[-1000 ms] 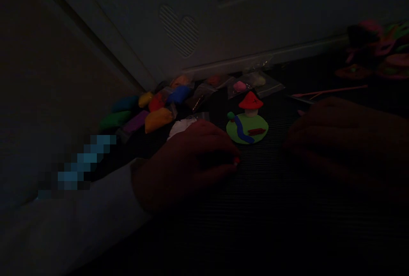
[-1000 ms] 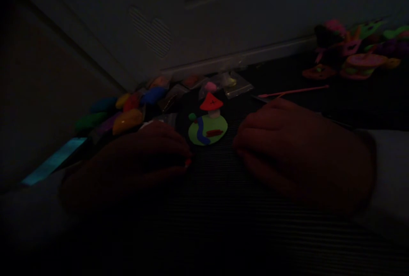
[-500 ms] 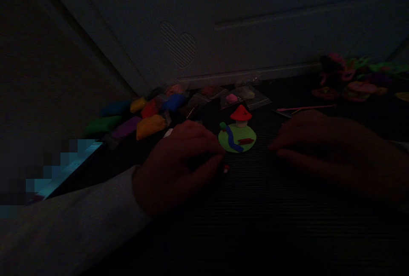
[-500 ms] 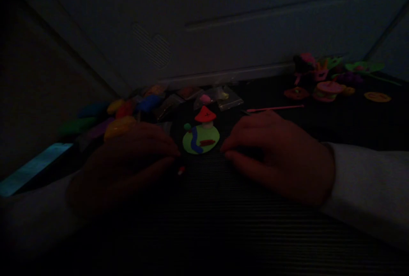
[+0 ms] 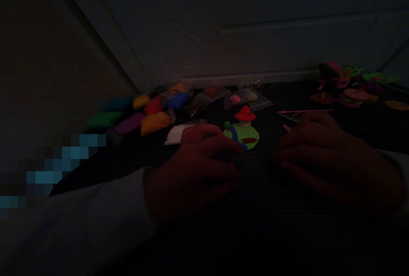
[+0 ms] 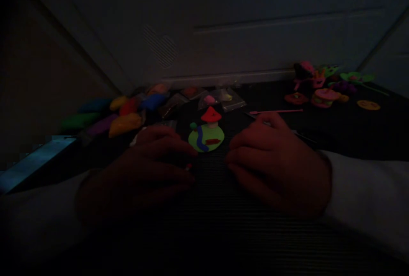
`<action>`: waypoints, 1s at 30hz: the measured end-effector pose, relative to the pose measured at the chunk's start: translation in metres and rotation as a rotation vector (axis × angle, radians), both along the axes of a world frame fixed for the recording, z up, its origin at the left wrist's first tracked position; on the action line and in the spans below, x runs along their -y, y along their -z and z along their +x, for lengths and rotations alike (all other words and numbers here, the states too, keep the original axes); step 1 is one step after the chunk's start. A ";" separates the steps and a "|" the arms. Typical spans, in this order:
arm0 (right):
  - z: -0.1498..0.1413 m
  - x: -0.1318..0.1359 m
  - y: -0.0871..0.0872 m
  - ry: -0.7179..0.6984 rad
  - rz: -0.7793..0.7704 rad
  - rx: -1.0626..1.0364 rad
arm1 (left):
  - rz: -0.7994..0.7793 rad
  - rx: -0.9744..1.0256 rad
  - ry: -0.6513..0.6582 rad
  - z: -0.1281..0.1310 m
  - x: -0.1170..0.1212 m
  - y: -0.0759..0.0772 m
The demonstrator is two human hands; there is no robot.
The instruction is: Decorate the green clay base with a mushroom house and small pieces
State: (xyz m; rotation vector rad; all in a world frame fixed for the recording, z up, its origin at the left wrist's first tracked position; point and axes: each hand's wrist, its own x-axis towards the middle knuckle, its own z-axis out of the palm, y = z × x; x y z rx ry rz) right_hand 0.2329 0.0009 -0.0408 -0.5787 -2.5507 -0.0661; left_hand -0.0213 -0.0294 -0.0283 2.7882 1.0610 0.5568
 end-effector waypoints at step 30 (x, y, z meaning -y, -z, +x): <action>-0.004 -0.005 -0.003 0.019 0.019 -0.049 | -0.840 0.689 -0.377 0.012 0.001 -0.023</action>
